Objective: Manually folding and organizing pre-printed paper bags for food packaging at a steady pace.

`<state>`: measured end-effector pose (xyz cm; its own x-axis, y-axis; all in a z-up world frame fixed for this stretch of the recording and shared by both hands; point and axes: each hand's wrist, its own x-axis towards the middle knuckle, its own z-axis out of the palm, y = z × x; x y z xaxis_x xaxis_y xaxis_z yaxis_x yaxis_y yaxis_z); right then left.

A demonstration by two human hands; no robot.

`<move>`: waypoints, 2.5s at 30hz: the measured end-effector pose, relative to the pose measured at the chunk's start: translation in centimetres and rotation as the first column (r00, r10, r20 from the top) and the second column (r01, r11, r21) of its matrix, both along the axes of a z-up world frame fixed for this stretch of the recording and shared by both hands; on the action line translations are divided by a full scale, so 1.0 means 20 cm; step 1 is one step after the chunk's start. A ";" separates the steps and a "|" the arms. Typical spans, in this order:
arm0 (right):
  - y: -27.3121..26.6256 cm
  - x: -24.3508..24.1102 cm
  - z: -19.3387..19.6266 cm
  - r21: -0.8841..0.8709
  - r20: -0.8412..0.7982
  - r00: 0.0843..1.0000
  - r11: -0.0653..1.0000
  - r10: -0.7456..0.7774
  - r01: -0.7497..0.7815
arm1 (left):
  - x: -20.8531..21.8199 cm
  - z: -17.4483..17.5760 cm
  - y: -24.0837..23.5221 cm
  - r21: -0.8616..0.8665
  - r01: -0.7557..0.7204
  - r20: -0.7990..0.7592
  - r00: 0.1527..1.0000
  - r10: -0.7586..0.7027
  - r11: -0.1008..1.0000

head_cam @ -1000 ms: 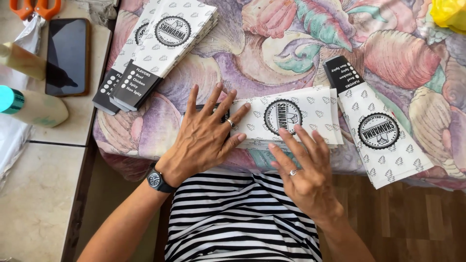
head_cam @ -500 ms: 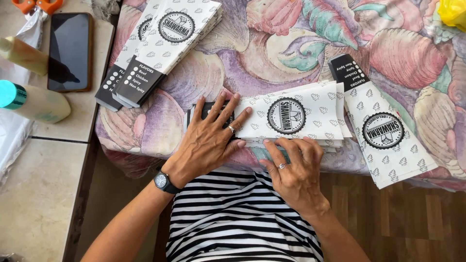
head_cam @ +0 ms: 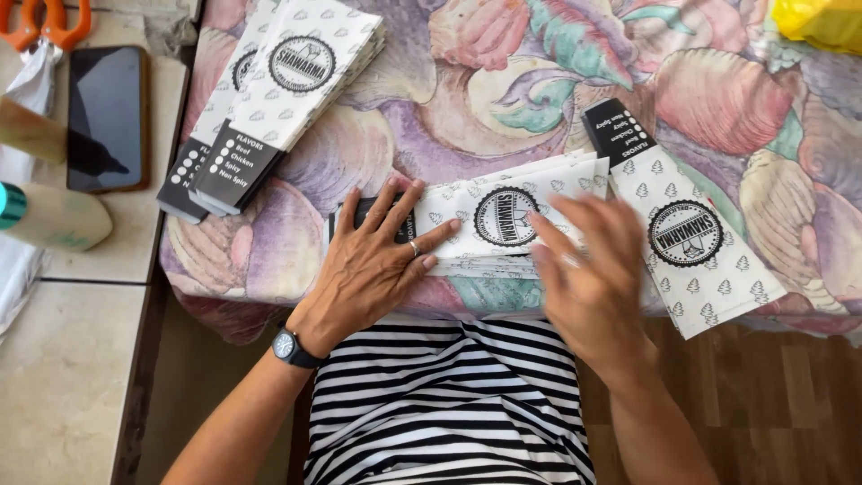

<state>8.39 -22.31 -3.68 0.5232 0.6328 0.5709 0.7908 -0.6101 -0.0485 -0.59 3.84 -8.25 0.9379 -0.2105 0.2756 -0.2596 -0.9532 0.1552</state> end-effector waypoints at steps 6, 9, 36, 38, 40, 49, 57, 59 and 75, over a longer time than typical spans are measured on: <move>0.25 0.17 -0.07 -0.470 -0.409 0.908 0.874 -0.093 -0.123 | 0.01 0.00 0.00 -0.007 -0.007 -0.044 0.999 0.007 1.000; 0.20 0.20 -0.03 -0.609 -0.519 0.811 0.782 -0.271 -0.128 | 0.00 -0.01 0.01 -0.066 -0.006 -0.096 0.995 -0.001 0.998; -0.33 0.37 -0.13 0.125 -0.368 0.929 0.992 0.029 0.018 | -0.10 -0.07 0.05 -0.681 -0.307 -0.130 0.944 0.302 0.665; -0.43 0.38 -0.13 0.064 -0.151 0.976 0.984 -0.154 0.165 | -0.10 -0.06 0.07 -0.764 -0.250 -0.042 0.939 0.342 0.595; -0.46 0.33 -0.07 -0.169 -0.273 0.855 0.897 -0.442 0.409 | -0.11 -0.02 0.08 -0.770 -0.098 0.155 0.930 0.334 0.631; -0.59 0.42 0.08 -0.156 -0.500 0.769 0.914 -0.399 0.373 | -0.05 0.37 0.08 -0.696 0.022 0.254 0.942 0.218 0.718; -0.97 0.58 0.07 -0.256 0.272 0.848 0.815 -0.456 0.520 | 0.01 0.55 0.01 -0.619 0.106 0.289 0.952 0.101 0.778; -0.95 0.48 0.22 -0.137 0.219 0.879 0.879 -0.423 0.457 | 0.02 0.61 -0.01 -0.601 0.114 0.300 0.950 0.090 0.791; -0.01 0.13 0.71 -0.171 0.131 0.883 0.887 0.452 -0.429 | 0.17 0.75 -0.19 -0.233 0.210 0.159 0.971 -0.176 0.950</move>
